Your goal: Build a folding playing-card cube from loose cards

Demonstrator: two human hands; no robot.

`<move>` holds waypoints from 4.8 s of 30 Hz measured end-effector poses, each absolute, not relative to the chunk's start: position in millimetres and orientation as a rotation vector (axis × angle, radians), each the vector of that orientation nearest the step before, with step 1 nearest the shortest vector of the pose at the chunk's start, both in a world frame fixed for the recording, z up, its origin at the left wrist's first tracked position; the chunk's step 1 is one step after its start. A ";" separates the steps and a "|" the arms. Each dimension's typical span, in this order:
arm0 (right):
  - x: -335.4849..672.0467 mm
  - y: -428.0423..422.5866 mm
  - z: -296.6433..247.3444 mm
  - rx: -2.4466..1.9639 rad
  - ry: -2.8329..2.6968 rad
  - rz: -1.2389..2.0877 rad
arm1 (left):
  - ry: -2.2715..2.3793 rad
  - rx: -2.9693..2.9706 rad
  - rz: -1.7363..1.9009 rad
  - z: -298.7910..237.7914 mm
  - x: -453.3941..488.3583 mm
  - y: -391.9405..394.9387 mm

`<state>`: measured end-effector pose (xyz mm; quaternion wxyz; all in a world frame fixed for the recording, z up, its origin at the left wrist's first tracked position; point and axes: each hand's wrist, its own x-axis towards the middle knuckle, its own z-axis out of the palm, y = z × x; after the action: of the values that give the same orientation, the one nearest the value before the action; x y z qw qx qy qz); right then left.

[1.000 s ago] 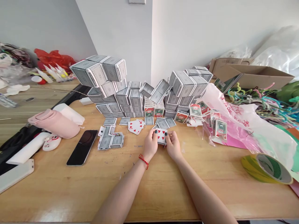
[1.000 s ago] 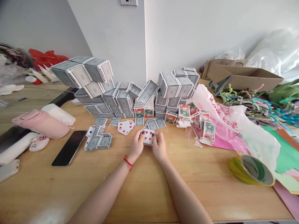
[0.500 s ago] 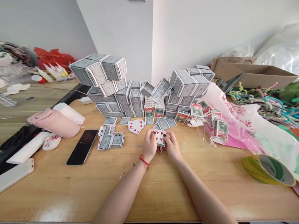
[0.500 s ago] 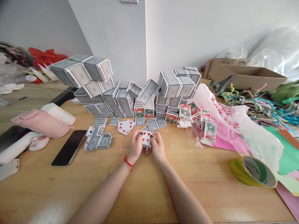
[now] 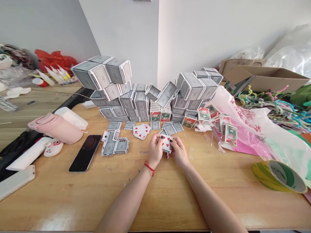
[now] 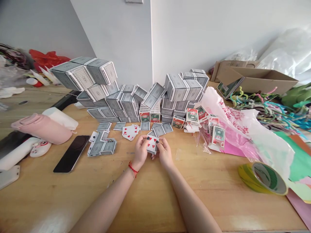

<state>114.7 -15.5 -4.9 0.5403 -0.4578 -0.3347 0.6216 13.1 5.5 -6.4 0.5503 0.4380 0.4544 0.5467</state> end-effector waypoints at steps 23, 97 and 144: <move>113.9 -17.1 0.6 -1.079 -0.837 1.499 | 1.084 1.007 1.320 -4.9 11.0 1.1; 121.4 -14.9 -13.5 -1.283 -1.214 1.078 | 1.244 1.391 1.219 -4.6 8.8 5.9; 121.8 -12.7 6.3 -0.915 -0.804 1.656 | 1.254 1.389 1.360 -18.1 9.1 13.4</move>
<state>121.8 -12.7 6.3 0.5168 -0.3810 -0.3348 0.6896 9.1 13.4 -18.1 0.4024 0.5497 0.4964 0.5381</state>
